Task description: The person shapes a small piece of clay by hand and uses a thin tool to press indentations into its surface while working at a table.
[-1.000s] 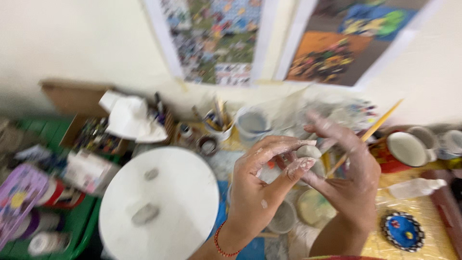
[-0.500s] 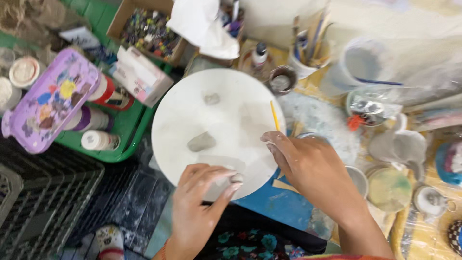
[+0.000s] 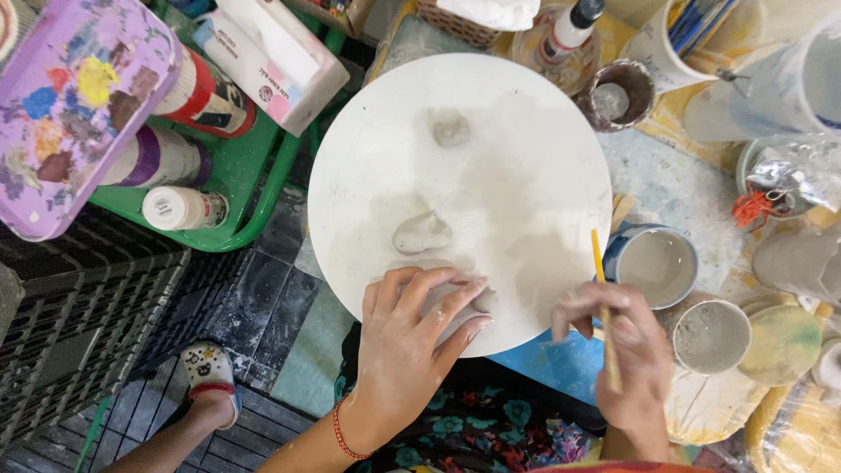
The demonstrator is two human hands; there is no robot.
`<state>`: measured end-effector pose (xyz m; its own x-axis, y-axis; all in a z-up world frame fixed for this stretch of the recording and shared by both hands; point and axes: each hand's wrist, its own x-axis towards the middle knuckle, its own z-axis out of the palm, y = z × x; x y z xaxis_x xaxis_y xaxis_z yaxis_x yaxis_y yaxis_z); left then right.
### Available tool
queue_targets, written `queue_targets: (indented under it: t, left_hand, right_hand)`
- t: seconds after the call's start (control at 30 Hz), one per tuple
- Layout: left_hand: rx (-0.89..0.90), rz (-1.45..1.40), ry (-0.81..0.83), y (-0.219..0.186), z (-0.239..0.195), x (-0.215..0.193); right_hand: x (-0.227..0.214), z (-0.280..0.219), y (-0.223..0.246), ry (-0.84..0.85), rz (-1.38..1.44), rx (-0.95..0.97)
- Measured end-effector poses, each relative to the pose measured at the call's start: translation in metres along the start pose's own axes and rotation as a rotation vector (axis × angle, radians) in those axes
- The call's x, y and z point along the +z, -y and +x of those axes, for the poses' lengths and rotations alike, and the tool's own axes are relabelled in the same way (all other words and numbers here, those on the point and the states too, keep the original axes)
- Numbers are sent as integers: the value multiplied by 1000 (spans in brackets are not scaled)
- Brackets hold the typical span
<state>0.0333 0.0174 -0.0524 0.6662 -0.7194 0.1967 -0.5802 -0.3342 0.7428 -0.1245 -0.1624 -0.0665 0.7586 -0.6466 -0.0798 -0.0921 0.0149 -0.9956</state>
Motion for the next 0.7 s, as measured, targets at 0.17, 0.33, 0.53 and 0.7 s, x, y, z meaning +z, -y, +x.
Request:
queue_targets:
  t: [0.17, 0.33, 0.53, 0.7]
  left_hand:
    - [47, -8, -12, 6, 2, 7]
    - [17, -337, -31, 8, -2, 4]
    - [-246, -1022, 245, 11, -6, -2]
    - [-307, -1386, 327, 13, -8, 15]
  right_hand:
    - [-13, -19, -32, 96, 211, -203]
    - [-8, -26, -52, -48, 285, -278]
    - [17, -23, -30, -83, 327, -340]
    - [29, -21, 6, -152, 175, -296]
